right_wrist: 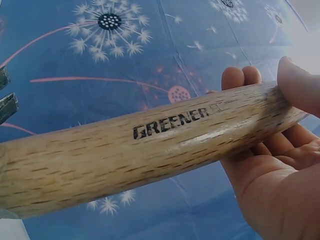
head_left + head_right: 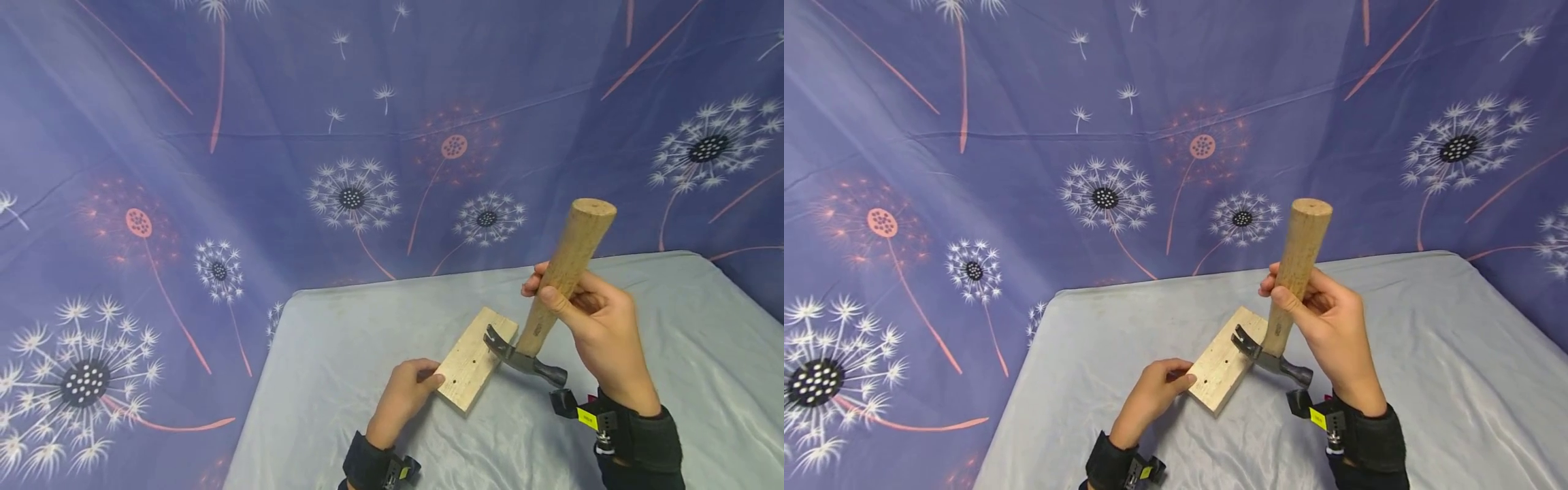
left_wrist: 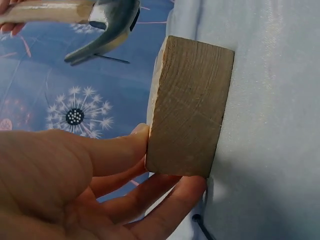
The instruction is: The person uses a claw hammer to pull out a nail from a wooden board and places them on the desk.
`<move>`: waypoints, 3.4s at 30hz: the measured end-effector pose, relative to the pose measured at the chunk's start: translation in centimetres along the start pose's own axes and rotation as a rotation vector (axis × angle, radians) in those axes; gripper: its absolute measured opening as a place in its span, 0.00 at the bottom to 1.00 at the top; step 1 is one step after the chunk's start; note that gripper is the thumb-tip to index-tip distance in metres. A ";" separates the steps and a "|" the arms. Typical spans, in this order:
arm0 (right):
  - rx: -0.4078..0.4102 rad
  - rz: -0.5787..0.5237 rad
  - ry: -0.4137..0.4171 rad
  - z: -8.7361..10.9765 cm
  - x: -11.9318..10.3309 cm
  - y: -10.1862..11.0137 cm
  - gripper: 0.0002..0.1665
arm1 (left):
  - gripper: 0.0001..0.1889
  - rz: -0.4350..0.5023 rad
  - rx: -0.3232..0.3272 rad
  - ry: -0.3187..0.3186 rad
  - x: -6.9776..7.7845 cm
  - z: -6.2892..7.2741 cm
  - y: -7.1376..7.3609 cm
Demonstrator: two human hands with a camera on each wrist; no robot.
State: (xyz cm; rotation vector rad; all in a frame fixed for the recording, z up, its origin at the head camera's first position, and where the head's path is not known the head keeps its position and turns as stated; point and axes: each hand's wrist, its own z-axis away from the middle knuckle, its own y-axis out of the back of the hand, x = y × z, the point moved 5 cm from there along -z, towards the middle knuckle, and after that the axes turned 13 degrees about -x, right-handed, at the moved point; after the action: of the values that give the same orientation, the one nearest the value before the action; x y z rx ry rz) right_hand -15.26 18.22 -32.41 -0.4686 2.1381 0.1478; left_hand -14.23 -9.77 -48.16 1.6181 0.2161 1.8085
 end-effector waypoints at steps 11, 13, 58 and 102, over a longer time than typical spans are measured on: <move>-0.071 0.061 -0.081 -0.1 0.2 -1.9 0.20 | 0.14 0.036 0.035 -0.277 2.7 0.7 0.1; -0.099 0.054 -0.088 -0.1 0.3 -2.3 0.19 | 0.14 0.056 0.006 -0.331 3.3 0.7 -0.2; -0.140 -0.023 -0.134 0.1 -0.4 -2.3 0.15 | 0.05 -0.215 0.375 -0.567 4.9 1.4 -1.9; -0.091 0.248 -0.331 1.2 -0.4 -0.7 0.18 | 0.07 -0.153 0.587 -0.441 2.2 2.7 5.1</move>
State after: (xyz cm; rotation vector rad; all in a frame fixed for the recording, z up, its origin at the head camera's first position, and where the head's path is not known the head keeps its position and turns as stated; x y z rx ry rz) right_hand -13.84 17.99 -32.74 -0.2112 1.8604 0.4341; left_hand -13.63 -13.13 -43.00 2.2846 0.6928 1.2888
